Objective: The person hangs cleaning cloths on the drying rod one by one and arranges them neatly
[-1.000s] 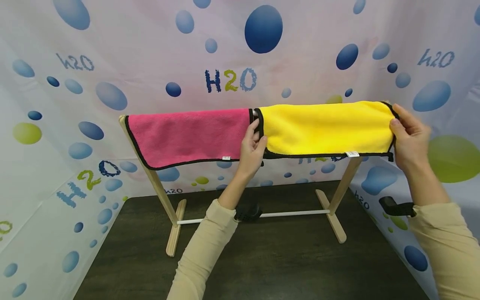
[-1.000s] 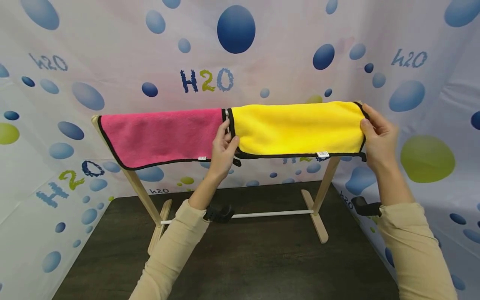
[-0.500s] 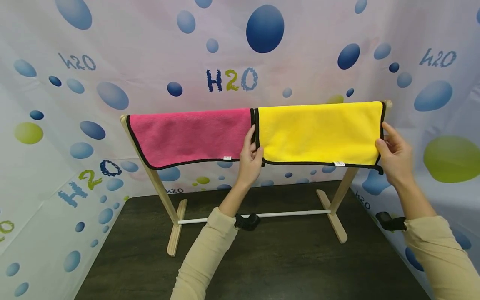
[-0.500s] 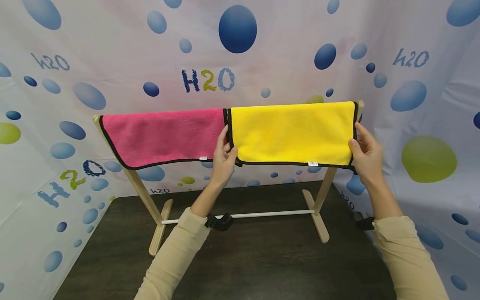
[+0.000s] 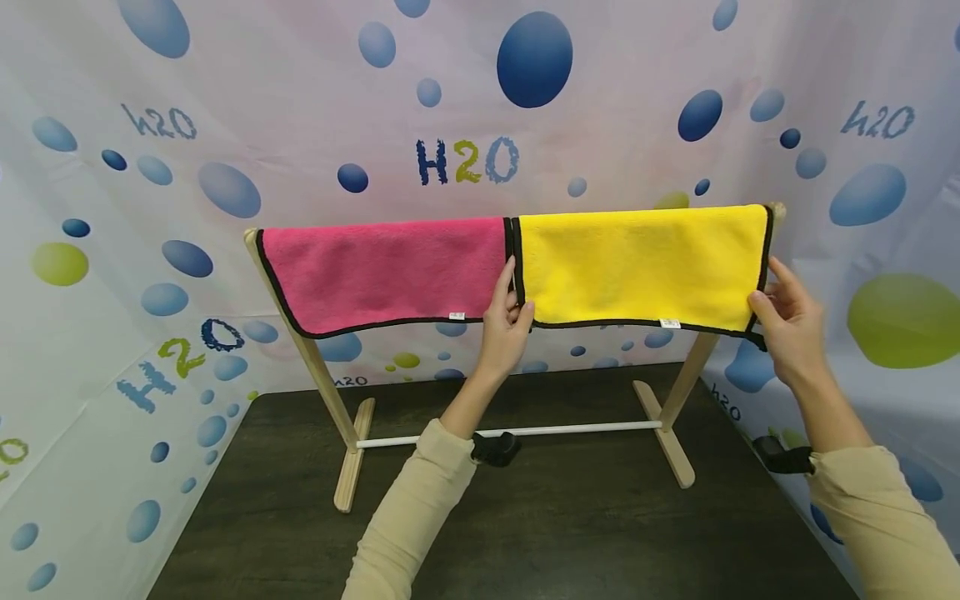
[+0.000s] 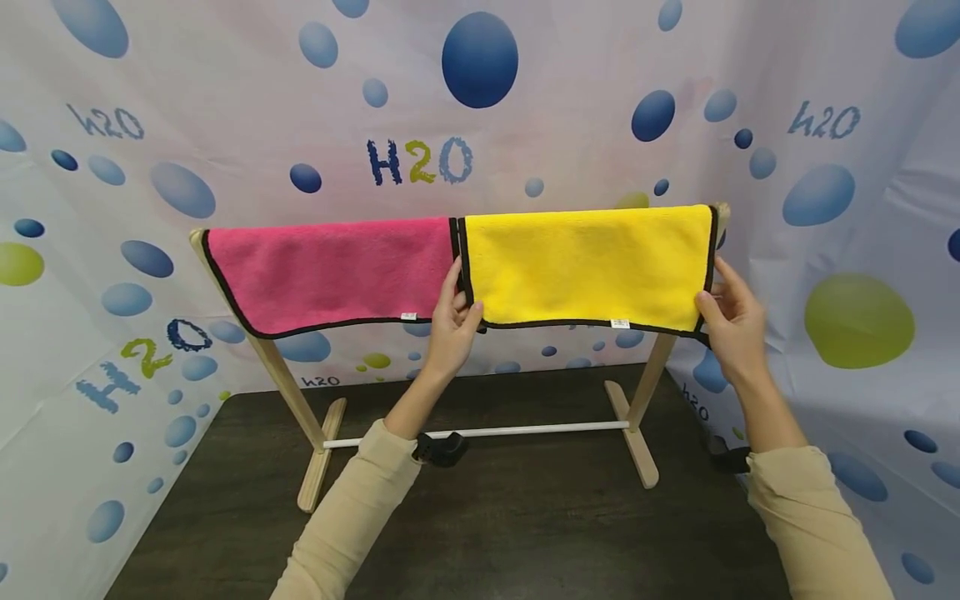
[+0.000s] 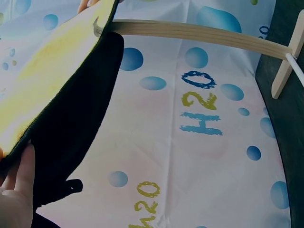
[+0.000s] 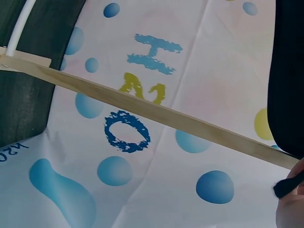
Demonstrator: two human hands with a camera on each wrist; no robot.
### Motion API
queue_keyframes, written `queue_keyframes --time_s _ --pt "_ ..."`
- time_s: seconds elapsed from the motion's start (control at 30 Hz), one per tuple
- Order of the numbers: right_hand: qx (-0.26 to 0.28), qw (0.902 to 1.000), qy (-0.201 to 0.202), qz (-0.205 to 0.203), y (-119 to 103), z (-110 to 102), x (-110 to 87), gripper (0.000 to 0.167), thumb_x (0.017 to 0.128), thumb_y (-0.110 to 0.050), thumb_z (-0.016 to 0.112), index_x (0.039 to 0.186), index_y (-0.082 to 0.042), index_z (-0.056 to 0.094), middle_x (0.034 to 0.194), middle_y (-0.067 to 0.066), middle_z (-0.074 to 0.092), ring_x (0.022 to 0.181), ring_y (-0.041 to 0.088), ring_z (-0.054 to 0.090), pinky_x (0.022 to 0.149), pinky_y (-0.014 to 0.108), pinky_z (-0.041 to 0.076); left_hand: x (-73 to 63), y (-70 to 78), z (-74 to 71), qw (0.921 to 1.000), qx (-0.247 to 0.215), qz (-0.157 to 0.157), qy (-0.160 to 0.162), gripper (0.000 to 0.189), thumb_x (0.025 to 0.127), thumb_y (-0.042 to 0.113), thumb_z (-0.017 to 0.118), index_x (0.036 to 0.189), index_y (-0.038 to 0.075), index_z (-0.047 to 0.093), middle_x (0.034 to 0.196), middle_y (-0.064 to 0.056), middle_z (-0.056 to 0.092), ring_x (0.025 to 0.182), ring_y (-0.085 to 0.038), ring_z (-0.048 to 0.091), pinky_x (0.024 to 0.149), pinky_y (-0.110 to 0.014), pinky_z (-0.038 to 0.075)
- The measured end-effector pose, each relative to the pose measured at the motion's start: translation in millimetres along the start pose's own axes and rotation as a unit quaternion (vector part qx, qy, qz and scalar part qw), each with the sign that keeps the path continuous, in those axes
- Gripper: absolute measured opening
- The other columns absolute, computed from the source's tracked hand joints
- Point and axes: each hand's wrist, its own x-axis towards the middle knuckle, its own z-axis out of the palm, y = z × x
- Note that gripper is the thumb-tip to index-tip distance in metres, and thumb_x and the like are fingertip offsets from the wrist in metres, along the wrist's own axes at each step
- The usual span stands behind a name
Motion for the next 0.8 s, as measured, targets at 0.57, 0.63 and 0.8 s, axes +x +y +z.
queue_keyframes --time_s 0.57,0.63,0.8 --pt "0.038 0.9982 -0.028 -0.037 16.7 -5.3 -42.6 0.045 0.087 0.013 0.045 0.131 0.001 0.046 0.081 -0.008 0.063 0.062 0.002 0.056 0.063 0.007 0.046 -23.6 -12.6 -16.4 0.9988 -0.004 -0.03 -0.038 0.052 0.09 -0.009 0.045 0.139 -0.006 0.029 0.108 -0.033 0.055 0.081 -0.043 0.062 0.072 -0.043 0.053" --pt "0.048 0.9974 -0.037 -0.039 18.8 -7.5 -48.7 0.044 0.088 0.013 0.044 0.13 0.002 0.047 0.082 -0.007 0.065 0.062 0.003 0.056 0.063 0.008 0.046 -30.8 -16.2 -25.2 0.997 -0.008 -0.045 -0.062 0.052 0.09 -0.009 0.045 0.139 -0.005 0.029 0.112 -0.032 0.054 0.082 -0.043 0.061 0.072 -0.043 0.053" --pt "0.038 0.9973 -0.045 -0.044 24.9 -15.0 -63.3 0.041 0.089 0.013 0.042 0.128 0.004 0.048 0.081 -0.007 0.067 0.063 0.003 0.055 0.064 0.008 0.046 -50.6 -24.5 -47.2 0.9907 -0.015 -0.081 -0.108 0.055 0.09 -0.008 0.046 0.141 -0.003 0.026 0.116 -0.031 0.054 0.084 -0.045 0.06 0.072 -0.035 0.053"
